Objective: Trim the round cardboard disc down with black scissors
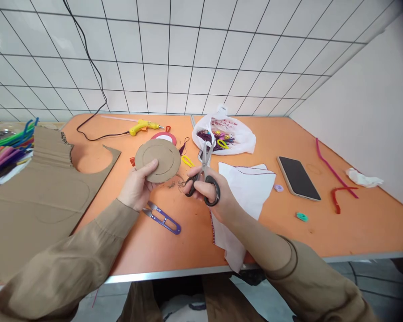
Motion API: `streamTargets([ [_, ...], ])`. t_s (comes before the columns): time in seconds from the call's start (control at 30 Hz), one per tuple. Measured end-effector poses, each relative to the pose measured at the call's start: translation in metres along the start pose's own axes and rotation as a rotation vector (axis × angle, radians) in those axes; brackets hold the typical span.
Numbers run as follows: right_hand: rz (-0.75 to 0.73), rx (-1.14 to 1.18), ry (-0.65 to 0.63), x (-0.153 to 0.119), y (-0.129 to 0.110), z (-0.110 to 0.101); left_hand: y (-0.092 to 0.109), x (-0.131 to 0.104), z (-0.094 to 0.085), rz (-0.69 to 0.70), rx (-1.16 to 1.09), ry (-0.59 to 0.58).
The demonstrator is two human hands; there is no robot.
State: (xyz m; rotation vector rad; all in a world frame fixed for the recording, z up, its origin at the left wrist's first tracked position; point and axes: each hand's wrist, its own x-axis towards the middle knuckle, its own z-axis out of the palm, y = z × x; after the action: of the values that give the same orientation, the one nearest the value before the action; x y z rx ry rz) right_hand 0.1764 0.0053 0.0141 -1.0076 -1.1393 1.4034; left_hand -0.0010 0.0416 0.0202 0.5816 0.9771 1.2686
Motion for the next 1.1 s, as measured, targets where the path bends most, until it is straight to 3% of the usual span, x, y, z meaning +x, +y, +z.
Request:
streamTargets([
  [0.17,0.056,0.028,-0.172,-0.007,-0.001,0.0,-0.011,0.002,-0.005,-0.066,-0.042,0.004],
  [0.33,0.029,0.016,-0.101,-0.006,0.006,-0.004,-0.016,0.0,-0.005,-0.092,-0.056,-0.027],
  [0.43,0.025,0.011,-0.088,-0.007,0.005,-0.005,-0.014,-0.001,-0.005,-0.052,-0.054,-0.01],
  [0.6,0.06,0.051,-0.272,-0.015,0.0,-0.002,-0.009,-0.001,-0.007,0.021,-0.027,0.003],
  [0.8,0.157,0.096,-0.382,-0.02,0.0,-0.001,-0.008,-0.003,-0.007,0.043,-0.01,-0.019],
  [1.1,0.187,0.117,-0.464,-0.021,0.0,-0.003,-0.005,-0.006,-0.007,0.137,-0.017,-0.025],
])
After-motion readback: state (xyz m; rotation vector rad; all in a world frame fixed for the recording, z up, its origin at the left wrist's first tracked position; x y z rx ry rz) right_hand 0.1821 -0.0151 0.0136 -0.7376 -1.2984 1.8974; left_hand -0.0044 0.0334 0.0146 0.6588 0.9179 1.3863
